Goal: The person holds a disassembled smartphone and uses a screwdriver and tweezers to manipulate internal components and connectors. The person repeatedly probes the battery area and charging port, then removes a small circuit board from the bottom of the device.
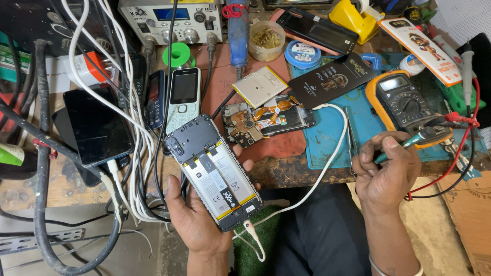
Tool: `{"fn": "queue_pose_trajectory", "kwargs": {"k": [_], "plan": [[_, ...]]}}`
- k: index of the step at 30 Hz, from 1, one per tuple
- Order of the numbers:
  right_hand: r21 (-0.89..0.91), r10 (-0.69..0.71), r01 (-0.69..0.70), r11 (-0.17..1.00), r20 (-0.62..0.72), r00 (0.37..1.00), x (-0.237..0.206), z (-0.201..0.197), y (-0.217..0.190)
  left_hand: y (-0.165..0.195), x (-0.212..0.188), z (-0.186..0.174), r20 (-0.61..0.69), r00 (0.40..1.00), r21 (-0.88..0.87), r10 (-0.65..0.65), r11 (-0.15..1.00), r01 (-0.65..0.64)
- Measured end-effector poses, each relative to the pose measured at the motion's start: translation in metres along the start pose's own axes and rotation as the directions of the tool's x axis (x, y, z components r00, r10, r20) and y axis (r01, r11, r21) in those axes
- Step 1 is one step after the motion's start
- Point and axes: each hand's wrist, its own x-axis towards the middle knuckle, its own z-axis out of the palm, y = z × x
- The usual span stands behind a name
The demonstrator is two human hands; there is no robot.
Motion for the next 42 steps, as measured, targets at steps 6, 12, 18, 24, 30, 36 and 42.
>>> {"fn": "queue_pose_trajectory", "kwargs": {"k": [6, 12, 18, 24, 30, 36, 42], "plan": [[0.0, -0.011, 0.011, 1.0, 0.013, 1.0, 0.0, 0.0004, 0.0003, -0.0003, -0.0002, 0.0002, -0.006, 1.0, 0.018, 0.007, 1.0, -0.007], [0.0, 0.006, -0.006, 1.0, -0.001, 1.0, -0.0001, 0.0015, -0.0008, -0.0006, -0.0002, -0.0002, 0.02, 1.0, 0.003, 0.015, 1.0, -0.015], [-0.001, 0.001, -0.001, 1.0, -0.007, 1.0, 0.0004, 0.0029, -0.0005, -0.0011, 0.0007, 0.0002, 0.009, 1.0, 0.006, 0.022, 1.0, -0.022], [0.012, 0.002, -0.002, 1.0, 0.0, 1.0, -0.0005, 0.003, -0.001, -0.0007, 0.0009, 0.0009, -0.003, 1.0, 0.008, 0.02, 1.0, -0.02], [0.012, 0.001, -0.001, 1.0, 0.0, 1.0, -0.0002, 0.0033, -0.0005, -0.0004, 0.0013, 0.0018, -0.006, 1.0, 0.011, 0.019, 1.0, -0.019], [0.016, -0.001, 0.001, 1.0, 0.006, 1.0, -0.0002, 0.0032, -0.0003, -0.0005, 0.0015, 0.0014, 0.002, 1.0, 0.011, 0.029, 1.0, -0.029], [0.003, 0.007, -0.007, 1.0, -0.004, 1.0, 0.0, 0.0029, -0.0001, -0.0007, 0.0017, 0.0003, 0.007, 1.0, 0.009, 0.029, 1.0, -0.029]]}}
